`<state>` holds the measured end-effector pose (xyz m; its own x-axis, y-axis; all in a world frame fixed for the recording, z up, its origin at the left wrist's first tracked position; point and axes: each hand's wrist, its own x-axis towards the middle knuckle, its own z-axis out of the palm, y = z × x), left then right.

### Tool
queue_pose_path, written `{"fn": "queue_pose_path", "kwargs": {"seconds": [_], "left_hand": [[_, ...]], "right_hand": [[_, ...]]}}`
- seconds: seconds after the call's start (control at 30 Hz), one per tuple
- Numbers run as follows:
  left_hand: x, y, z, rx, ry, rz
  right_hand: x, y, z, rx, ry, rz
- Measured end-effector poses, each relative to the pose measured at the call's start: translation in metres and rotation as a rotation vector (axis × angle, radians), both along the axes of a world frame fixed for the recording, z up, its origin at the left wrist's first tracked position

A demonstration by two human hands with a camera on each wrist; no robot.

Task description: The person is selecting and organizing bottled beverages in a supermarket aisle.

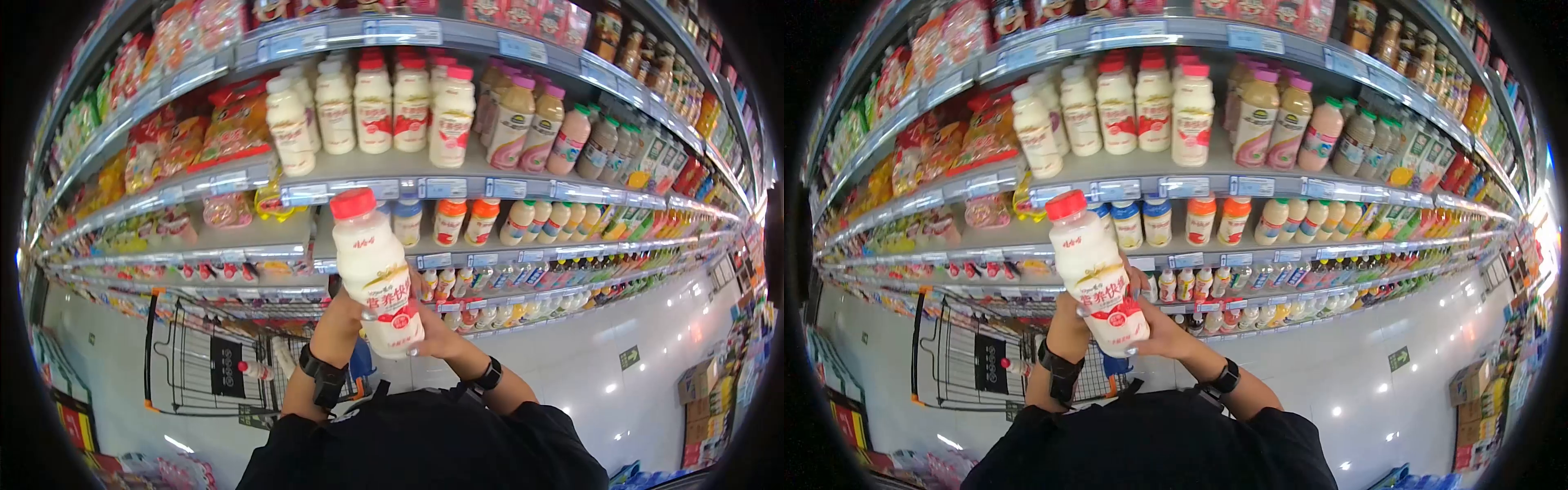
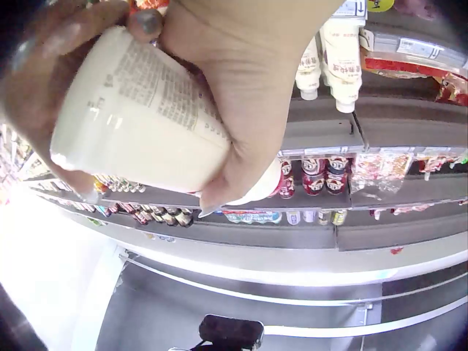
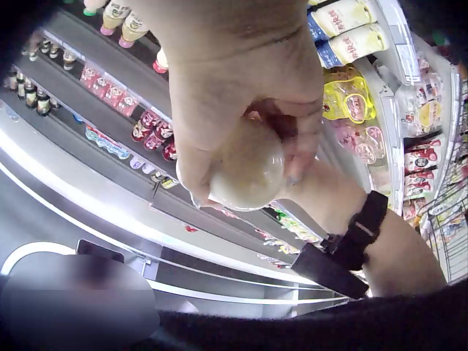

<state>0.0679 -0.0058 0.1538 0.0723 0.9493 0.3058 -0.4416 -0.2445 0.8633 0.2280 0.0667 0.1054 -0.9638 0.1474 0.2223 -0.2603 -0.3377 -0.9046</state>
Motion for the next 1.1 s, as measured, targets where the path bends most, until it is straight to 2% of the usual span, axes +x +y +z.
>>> {"fn": "queue_pose_path", "kwargs": {"seconds": [0.17,0.27,0.3,0.37,0.47,0.57,0.77,0.87,0.9,0.93,1.0,1.1], "left_hand": [[0.001,-0.034,0.041,0.03,0.013,0.18],[-0.005,-0.044,0.052,0.024,0.083,0.253],[-0.008,-0.046,0.054,0.028,0.134,0.266],[-0.019,-0.047,0.05,0.066,0.32,0.29],[-0.03,-0.045,0.047,0.059,0.239,0.046],[-0.03,-0.024,0.017,0.285,-0.1,-0.333],[-0.027,-0.039,0.033,0.161,-0.046,0.157],[-0.026,-0.048,0.056,-0.001,-0.169,0.182],[-0.026,-0.048,0.057,0.054,-0.162,0.187],[-0.027,-0.048,0.058,0.058,-0.169,0.193],[-0.03,-0.051,0.058,0.056,-0.189,0.204],[-0.035,-0.05,0.052,0.064,-0.264,0.17]], "right_hand": [[-0.025,-0.026,0.014,-0.076,0.123,-0.025],[-0.045,-0.021,-0.018,-0.404,0.107,0.165],[-0.041,-0.034,0.002,-0.598,0.104,0.141],[-0.046,-0.04,0.016,-0.715,0.174,0.222],[-0.057,-0.042,0.02,-0.778,0.268,0.425],[-0.07,-0.044,0.024,-0.818,0.321,0.612],[-0.1,-0.043,0.029,-0.819,0.383,0.998],[-0.119,-0.041,0.03,-0.805,0.417,1.201],[-0.123,-0.039,0.031,-0.799,0.421,1.238],[-0.127,-0.037,0.032,-0.792,0.428,1.261],[-0.12,-0.033,0.034,-0.785,0.355,1.125],[-0.114,-0.04,0.05,-0.805,0.319,0.746]]}}
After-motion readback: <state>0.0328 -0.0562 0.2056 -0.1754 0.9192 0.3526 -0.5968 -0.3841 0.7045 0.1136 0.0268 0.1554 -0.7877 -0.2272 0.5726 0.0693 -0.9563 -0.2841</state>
